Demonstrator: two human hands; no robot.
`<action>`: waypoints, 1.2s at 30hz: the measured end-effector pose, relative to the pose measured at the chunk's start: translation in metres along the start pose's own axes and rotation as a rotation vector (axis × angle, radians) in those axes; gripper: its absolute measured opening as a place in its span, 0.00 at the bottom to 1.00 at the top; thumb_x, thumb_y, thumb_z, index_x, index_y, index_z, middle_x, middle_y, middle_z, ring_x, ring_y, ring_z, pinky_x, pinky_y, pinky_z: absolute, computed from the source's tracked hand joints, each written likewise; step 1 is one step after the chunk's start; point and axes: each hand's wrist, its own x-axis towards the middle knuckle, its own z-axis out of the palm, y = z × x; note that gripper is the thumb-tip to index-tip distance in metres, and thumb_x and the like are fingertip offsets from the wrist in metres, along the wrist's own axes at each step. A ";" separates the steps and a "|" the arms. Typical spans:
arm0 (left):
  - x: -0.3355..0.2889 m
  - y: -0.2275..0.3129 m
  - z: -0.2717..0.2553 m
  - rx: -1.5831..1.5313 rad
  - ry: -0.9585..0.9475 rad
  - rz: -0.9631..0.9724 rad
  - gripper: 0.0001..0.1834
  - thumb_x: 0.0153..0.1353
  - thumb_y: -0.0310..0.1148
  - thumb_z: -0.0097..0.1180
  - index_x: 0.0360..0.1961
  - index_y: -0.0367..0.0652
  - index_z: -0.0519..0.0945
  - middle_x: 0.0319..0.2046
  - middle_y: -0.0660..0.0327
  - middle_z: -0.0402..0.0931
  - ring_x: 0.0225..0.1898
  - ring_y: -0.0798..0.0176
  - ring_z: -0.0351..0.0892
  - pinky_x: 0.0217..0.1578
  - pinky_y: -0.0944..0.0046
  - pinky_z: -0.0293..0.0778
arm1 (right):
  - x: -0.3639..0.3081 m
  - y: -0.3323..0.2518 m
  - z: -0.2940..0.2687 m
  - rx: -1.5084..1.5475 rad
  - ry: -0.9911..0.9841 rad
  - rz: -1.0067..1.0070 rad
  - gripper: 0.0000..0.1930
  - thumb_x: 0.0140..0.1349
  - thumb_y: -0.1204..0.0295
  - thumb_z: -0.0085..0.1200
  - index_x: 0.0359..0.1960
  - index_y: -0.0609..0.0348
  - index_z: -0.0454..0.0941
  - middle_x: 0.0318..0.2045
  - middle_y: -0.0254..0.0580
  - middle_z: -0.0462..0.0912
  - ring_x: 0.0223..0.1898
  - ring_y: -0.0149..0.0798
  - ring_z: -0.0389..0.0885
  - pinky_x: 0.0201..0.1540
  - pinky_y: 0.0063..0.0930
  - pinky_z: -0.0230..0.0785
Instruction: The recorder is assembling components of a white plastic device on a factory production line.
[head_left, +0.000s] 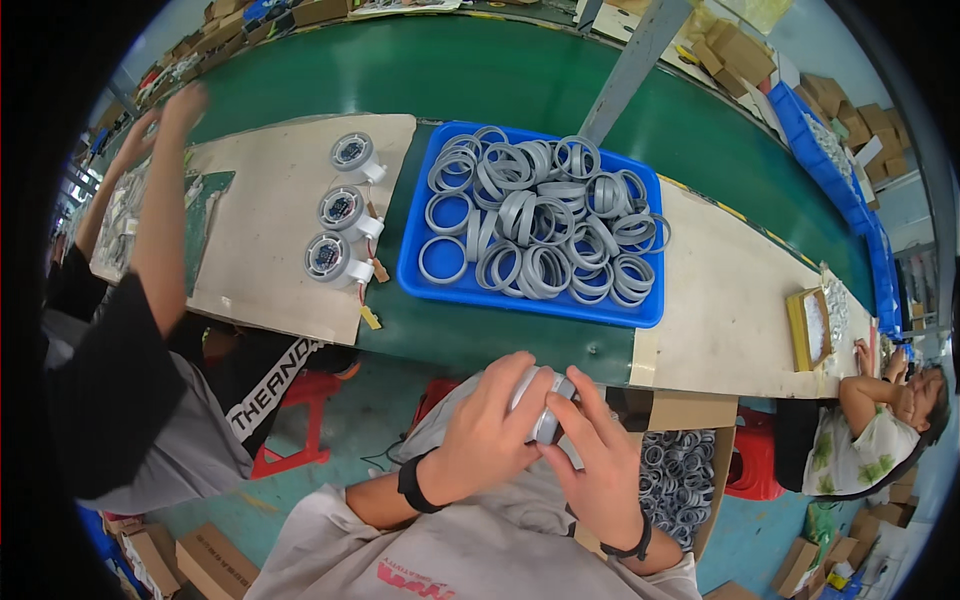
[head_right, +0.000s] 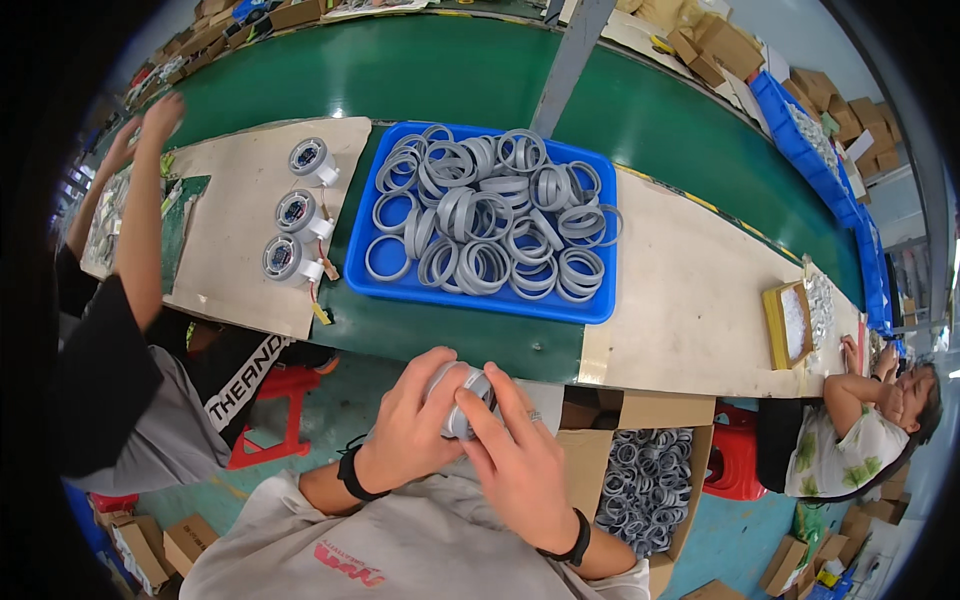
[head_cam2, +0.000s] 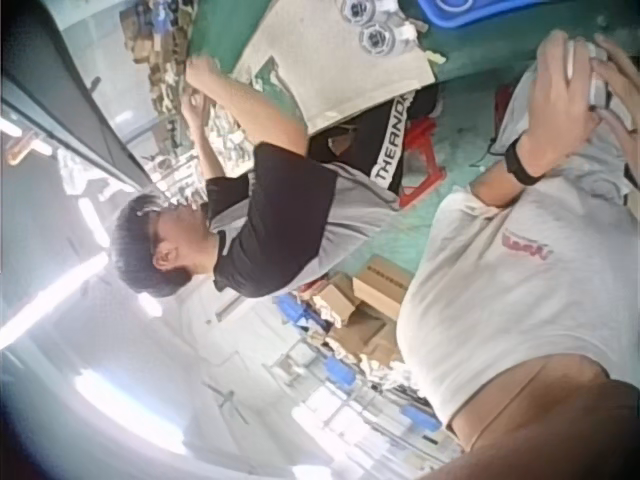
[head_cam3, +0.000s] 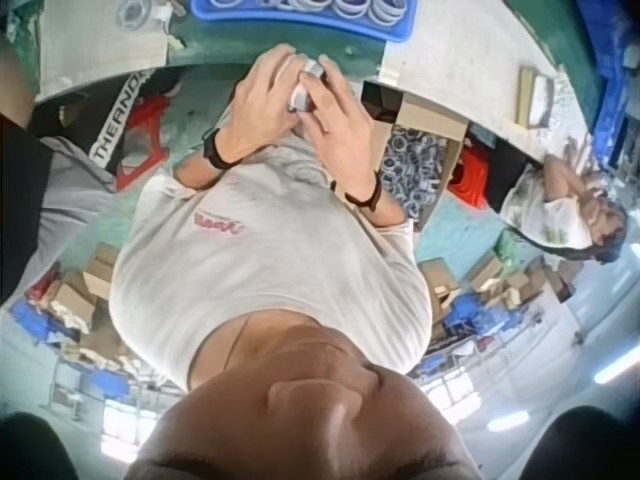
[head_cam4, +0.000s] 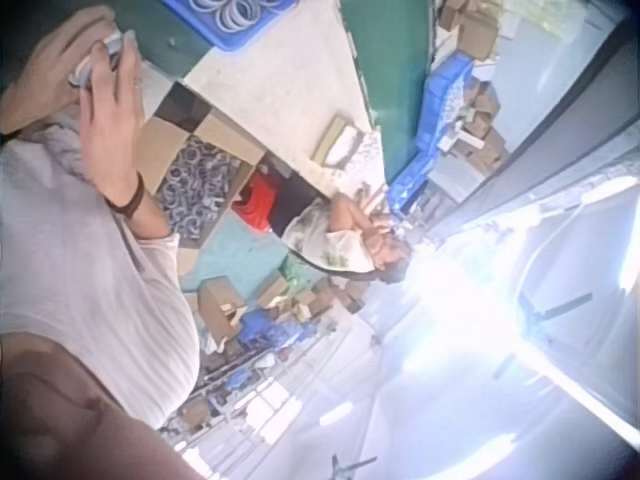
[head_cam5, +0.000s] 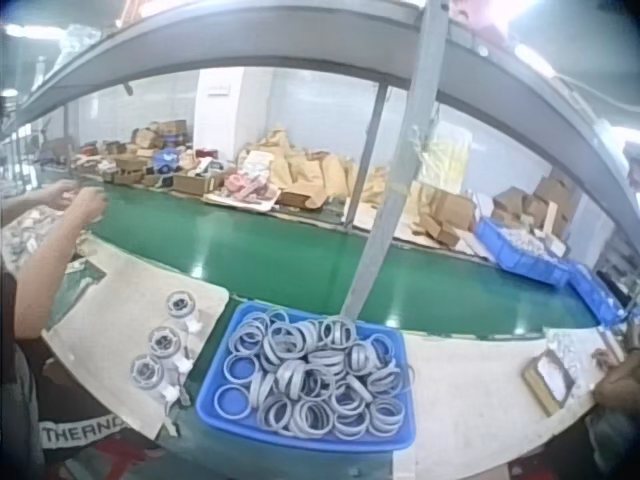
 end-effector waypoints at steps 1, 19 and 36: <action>0.002 -0.001 0.000 0.013 -0.014 -0.006 0.38 0.29 0.27 0.70 0.49 0.35 0.75 0.49 0.45 0.69 0.48 0.43 0.76 0.40 0.58 0.77 | 0.001 0.001 0.001 0.029 -0.017 0.036 0.33 0.44 0.80 0.67 0.56 0.54 0.74 0.60 0.56 0.70 0.55 0.57 0.76 0.46 0.38 0.75; 0.013 -0.026 -0.038 -0.181 -0.146 -0.088 0.38 0.31 0.45 0.77 0.44 0.38 0.76 0.43 0.53 0.68 0.49 0.47 0.67 0.50 0.50 0.65 | 0.012 0.042 -0.015 0.518 0.212 0.161 0.33 0.61 0.61 0.47 0.65 0.69 0.57 0.57 0.58 0.71 0.60 0.49 0.70 0.68 0.42 0.52; -0.030 -0.149 -0.116 0.189 0.306 -0.575 0.37 0.36 0.26 0.73 0.52 0.37 0.74 0.45 0.54 0.71 0.46 0.52 0.73 0.48 0.59 0.70 | -0.001 0.119 -0.044 0.433 0.460 0.282 0.27 0.55 0.87 0.39 0.60 0.67 0.63 0.49 0.49 0.75 0.53 0.42 0.74 0.63 0.38 0.60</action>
